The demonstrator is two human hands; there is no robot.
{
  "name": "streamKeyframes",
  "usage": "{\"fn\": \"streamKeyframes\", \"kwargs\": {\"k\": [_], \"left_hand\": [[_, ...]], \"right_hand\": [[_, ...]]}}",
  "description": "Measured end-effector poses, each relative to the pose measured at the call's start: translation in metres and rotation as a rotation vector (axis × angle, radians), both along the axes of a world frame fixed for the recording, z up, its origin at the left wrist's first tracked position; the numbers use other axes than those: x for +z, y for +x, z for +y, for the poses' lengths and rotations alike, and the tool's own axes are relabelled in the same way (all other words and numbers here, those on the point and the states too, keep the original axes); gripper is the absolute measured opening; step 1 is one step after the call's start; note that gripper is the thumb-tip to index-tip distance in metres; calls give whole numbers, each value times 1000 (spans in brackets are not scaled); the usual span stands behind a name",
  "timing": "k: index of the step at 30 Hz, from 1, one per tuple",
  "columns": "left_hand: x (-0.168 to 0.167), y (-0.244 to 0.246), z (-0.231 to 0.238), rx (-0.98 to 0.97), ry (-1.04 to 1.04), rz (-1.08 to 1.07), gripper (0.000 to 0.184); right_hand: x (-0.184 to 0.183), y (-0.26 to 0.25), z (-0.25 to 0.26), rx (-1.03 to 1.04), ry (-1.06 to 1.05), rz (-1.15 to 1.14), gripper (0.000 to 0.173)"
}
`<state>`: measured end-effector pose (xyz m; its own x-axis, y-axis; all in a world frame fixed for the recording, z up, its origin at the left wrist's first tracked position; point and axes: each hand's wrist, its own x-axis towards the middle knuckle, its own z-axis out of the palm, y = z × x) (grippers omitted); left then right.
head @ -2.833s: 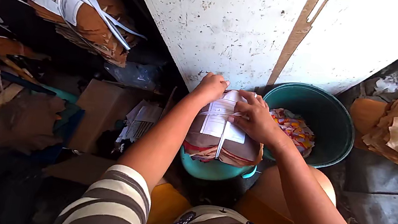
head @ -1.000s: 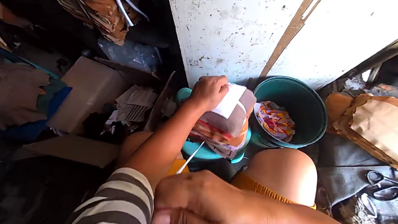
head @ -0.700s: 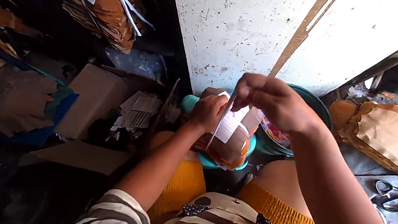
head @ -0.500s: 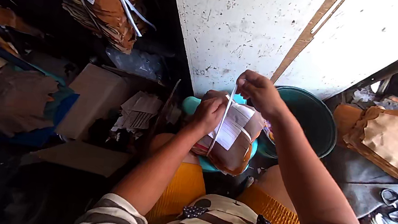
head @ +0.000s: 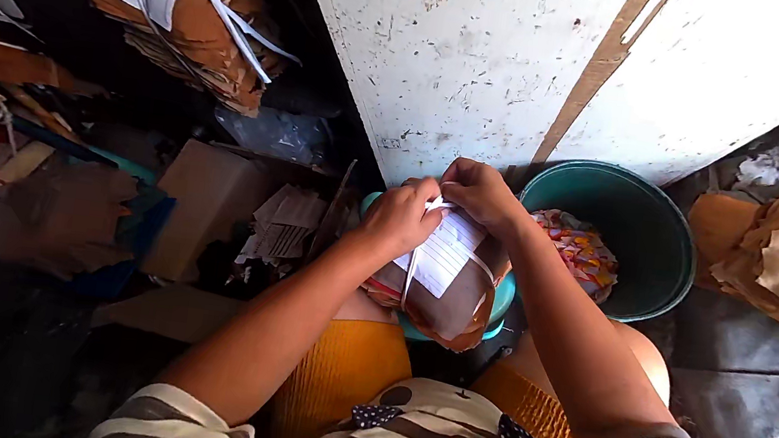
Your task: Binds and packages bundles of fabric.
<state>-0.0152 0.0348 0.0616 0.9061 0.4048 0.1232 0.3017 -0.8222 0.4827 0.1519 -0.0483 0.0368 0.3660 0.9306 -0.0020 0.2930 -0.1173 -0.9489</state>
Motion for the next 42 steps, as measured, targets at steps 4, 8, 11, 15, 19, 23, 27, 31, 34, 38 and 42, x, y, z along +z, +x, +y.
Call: {"fn": "streamKeyframes", "kwargs": {"k": [4,8,11,15,19,23,27,31,34,38,42], "left_hand": [[18,5,-5,-36,84,97,20],[30,8,-14,18,-168,76,24],[18,9,-16,61,-416,-47,25],[9,11,-21,62,-540,-130,26],[7,9,-26,67,-605,-194,26],[0,7,-23,61,-609,-212,24],[4,3,-22,14,-341,-122,27],[-2,-6,-12,-37,-105,-93,31],[-7,-17,-5,-60,-35,-91,30],[-13,-41,-2,-145,36,-94,38],[-10,-45,-6,-184,55,-116,40]], "right_hand": [[1,2,1,-11,-45,-16,12],[-3,-3,-21,-109,209,-52,21],[-7,-17,-46,-124,295,-422,33],[-11,-32,-54,-241,347,-810,11],[1,-27,-64,-193,377,-775,12],[15,-12,-75,60,251,-338,32],[3,20,-53,89,274,-102,35],[-20,39,-21,116,67,-329,42],[-37,43,-7,130,-9,-361,42],[-66,69,-20,-78,-176,-483,42],[-83,79,-24,-180,-285,-478,44]]}}
